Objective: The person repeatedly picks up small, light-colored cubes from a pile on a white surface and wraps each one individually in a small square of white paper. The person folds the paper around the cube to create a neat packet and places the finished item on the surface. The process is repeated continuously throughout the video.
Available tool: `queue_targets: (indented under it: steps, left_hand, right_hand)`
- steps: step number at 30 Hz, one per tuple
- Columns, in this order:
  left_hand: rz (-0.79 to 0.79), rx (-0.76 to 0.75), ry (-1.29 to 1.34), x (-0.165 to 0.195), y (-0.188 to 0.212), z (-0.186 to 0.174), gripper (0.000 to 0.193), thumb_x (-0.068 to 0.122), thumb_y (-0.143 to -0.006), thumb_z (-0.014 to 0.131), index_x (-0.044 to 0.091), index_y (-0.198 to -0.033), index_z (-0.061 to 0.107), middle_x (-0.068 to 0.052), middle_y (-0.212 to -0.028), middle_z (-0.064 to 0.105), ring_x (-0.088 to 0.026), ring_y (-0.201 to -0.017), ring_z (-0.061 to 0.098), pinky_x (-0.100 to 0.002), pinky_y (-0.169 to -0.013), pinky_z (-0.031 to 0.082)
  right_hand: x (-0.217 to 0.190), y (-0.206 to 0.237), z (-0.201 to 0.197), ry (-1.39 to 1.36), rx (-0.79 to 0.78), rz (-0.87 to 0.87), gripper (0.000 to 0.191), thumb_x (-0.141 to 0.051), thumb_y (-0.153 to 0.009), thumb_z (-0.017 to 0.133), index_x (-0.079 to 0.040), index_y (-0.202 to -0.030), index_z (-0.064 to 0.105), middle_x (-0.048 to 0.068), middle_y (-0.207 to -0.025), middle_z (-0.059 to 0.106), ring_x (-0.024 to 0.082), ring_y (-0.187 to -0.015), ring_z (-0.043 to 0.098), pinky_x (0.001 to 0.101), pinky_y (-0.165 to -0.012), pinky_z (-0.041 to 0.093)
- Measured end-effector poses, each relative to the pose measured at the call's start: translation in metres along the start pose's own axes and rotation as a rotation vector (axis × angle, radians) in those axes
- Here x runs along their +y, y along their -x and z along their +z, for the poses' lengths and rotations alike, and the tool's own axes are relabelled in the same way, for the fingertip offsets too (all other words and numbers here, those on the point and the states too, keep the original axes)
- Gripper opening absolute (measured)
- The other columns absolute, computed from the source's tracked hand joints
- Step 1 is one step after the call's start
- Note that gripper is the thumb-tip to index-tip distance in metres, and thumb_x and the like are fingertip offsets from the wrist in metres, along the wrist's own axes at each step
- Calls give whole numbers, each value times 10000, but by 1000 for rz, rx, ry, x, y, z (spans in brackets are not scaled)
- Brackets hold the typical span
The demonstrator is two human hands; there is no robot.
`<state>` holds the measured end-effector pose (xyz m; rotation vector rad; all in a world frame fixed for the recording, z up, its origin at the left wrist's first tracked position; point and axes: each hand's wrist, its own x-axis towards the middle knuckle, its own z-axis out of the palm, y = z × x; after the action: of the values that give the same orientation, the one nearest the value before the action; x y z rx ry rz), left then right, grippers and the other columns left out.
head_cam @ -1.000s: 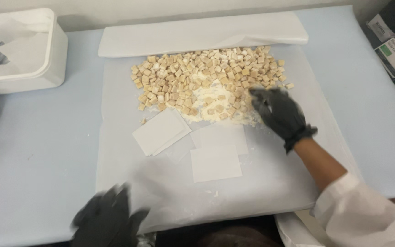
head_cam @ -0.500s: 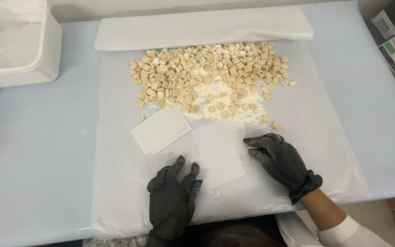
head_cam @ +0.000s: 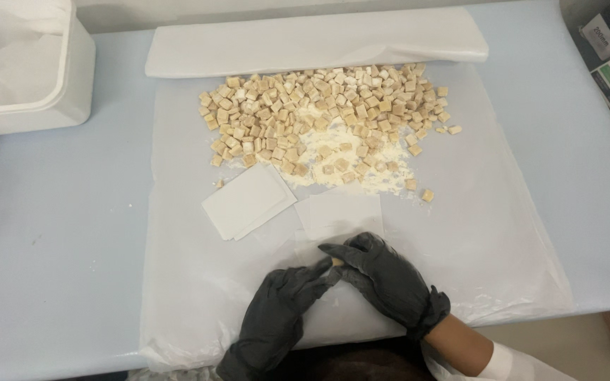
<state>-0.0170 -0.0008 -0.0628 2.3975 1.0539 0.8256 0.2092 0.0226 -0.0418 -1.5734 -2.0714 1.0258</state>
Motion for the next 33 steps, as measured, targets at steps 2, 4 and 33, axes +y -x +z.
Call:
queue_targets:
  steps: [2,4,33]
  left_hand:
    - [15,70,-158,0,-3,2,412,33,-747,678,133,-1145,726,-27,-1264,701,-247,-1022,609,-430,-888,445]
    - [-184,143,-89,0,-11,8,223,97,-811,711,128,-1032,726,-18,-1086,735,-261,-953,617,-435,-879,449]
    - [74,82,-859,-13,-74,29,335,165,-898,598,75,-1215,653,-90,-1127,646,-292,-1209,549,-462,-977,399]
  right_hand:
    - [5,-2,-9,-21,-63,3,484,-232,-914,660,-203,-1396,617,71,-1113,673,242,-1039,652,356,-924,521]
    - [12,-2,-20,-34,-28,-6,431,-247,-939,638,-212,-1369,636,59,-1148,696,225,-1055,679,353,-939,538]
    - [18,-10,-49,352,439,-45,306,-436,-908,653,-160,-953,777,26,-1018,770,251,-1038,655,429,-910,495]
